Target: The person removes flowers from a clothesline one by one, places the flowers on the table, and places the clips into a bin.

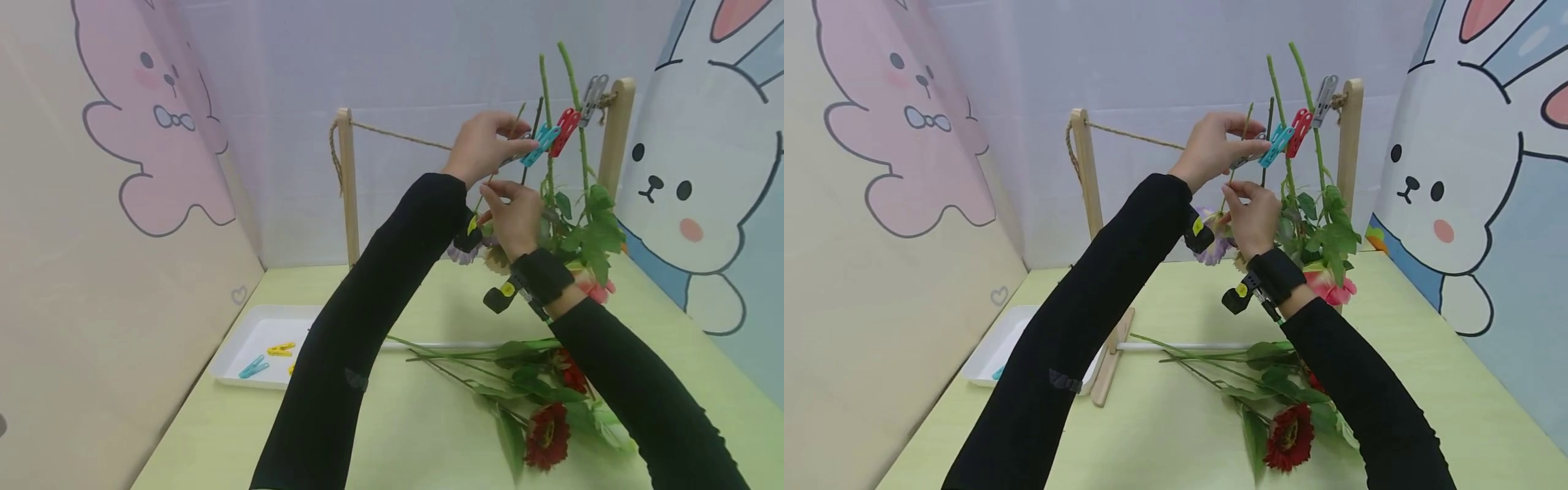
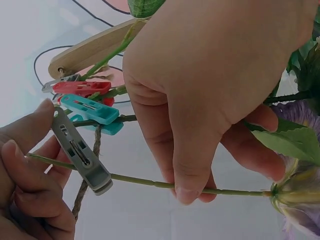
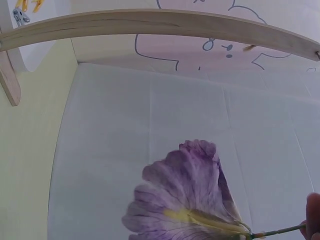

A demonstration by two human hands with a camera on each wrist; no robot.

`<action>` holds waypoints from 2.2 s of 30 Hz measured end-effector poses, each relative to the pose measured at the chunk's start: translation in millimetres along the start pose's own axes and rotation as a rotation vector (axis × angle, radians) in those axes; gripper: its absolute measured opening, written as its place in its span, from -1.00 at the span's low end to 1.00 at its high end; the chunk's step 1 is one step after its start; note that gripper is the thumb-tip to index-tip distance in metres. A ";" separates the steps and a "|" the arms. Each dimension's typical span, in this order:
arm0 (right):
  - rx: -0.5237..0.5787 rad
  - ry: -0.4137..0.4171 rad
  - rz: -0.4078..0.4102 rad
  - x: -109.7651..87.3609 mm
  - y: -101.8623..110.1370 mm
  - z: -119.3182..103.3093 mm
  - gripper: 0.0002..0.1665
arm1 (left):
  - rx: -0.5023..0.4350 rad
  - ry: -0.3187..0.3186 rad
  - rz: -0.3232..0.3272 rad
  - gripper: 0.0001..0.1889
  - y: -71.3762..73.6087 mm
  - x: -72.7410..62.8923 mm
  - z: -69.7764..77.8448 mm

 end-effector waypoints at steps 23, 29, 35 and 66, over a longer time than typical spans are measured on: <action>-0.062 0.193 -0.014 -6.4 6.1 -18.4 -0.72 | -0.370 0.060 0.237 -0.55 -34.7 132.8 -110.0; -0.061 0.252 -0.057 -13.2 1.3 -27.2 -0.76 | -0.514 0.154 0.368 -0.73 27.9 28.4 -25.9; -0.074 0.248 -0.152 -27.6 -7.4 -31.2 -0.74 | -0.633 0.094 0.406 -0.73 62.1 -2.8 -2.0; -0.580 0.849 -0.793 -157.7 16.2 66.1 -0.70 | 0.436 0.140 -0.072 -0.69 94.6 -249.3 -307.1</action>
Point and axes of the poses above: each hand's wrist, its own x-axis towards the middle knuckle, its own y-axis out of the back of the hand, z = x × y, the point moved 7 cm from there along x, towards the middle knuckle, and after that the axes turned 9 degrees about z, right-handed, at the moved point
